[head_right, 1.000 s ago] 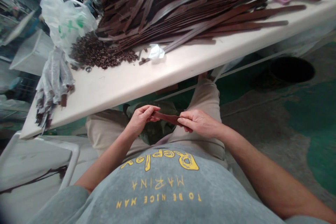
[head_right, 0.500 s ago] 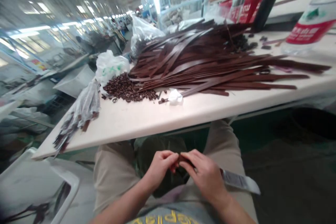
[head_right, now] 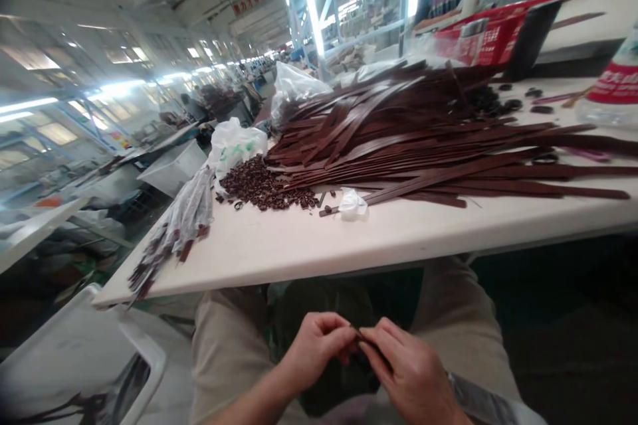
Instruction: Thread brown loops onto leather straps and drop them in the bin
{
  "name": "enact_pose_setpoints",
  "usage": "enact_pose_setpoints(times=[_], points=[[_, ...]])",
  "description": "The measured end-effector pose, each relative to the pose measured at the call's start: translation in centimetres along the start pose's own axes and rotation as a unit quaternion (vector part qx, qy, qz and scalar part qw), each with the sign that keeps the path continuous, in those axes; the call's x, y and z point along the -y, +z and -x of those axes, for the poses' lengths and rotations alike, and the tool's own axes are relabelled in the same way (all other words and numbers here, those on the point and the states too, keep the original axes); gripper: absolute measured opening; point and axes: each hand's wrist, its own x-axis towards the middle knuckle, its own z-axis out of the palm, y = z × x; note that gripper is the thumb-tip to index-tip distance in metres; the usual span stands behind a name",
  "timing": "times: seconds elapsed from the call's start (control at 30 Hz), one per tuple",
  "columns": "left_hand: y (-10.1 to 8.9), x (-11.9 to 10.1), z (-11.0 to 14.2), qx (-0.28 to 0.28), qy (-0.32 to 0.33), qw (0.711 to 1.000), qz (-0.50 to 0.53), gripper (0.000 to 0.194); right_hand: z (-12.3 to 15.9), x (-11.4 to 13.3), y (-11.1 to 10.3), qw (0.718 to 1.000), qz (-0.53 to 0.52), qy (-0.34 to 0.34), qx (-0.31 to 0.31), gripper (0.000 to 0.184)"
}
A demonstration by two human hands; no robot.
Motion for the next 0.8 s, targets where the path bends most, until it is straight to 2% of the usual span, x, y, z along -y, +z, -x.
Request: enact_pose_setpoints(times=[0.1,0.17,0.23,0.43,0.53,0.6,0.63,0.7,0.73,0.8], points=[[-1.2,-0.3,-0.2,0.027,0.1,0.984,-0.146,0.032,-0.2,-0.2,-0.5,1.0,0.021,-0.015,0.004,0.015],[-1.8,-0.7,-0.5,0.058,0.165,0.951,-0.255,0.03,-0.4,-0.3,-0.8,0.999,0.031,-0.031,0.012,0.015],[-2.1,-1.0,-0.9,0.085,0.199,0.919,-0.328,0.029,-0.6,-0.4,-1.0,0.998,0.038,-0.039,0.017,0.016],[-1.5,-1.6,-1.7,0.123,0.228,0.86,-0.44,0.029,-0.4,-0.8,-1.1,0.998,0.03,-0.01,0.05,0.019],[-1.0,-2.8,-2.2,0.155,0.23,0.854,-0.44,0.029,0.1,-1.4,-1.4,0.998,-0.01,0.032,0.055,0.019],[-1.0,-4.4,-3.0,0.17,0.236,0.862,-0.415,0.027,0.7,-2.1,-1.7,0.996,-0.034,0.067,0.047,0.019],[-1.0,-5.4,-3.6,0.159,0.242,0.868,-0.402,0.027,1.0,-2.6,-1.8,0.995,-0.037,0.084,0.038,0.019],[-1.5,-7.7,-5.2,0.085,0.269,0.878,-0.388,0.026,2.1,-3.6,-1.9,0.993,-0.021,0.113,0.011,0.019],[-1.8,-8.9,-6.2,0.032,0.289,0.874,-0.39,0.024,2.7,-4.0,-1.8,0.992,-0.009,0.125,-0.001,0.019],[-2.8,-11.2,-8.4,-0.064,0.329,0.846,-0.416,0.018,4.1,-4.9,-1.6,0.99,0.007,0.142,-0.01,0.021]])
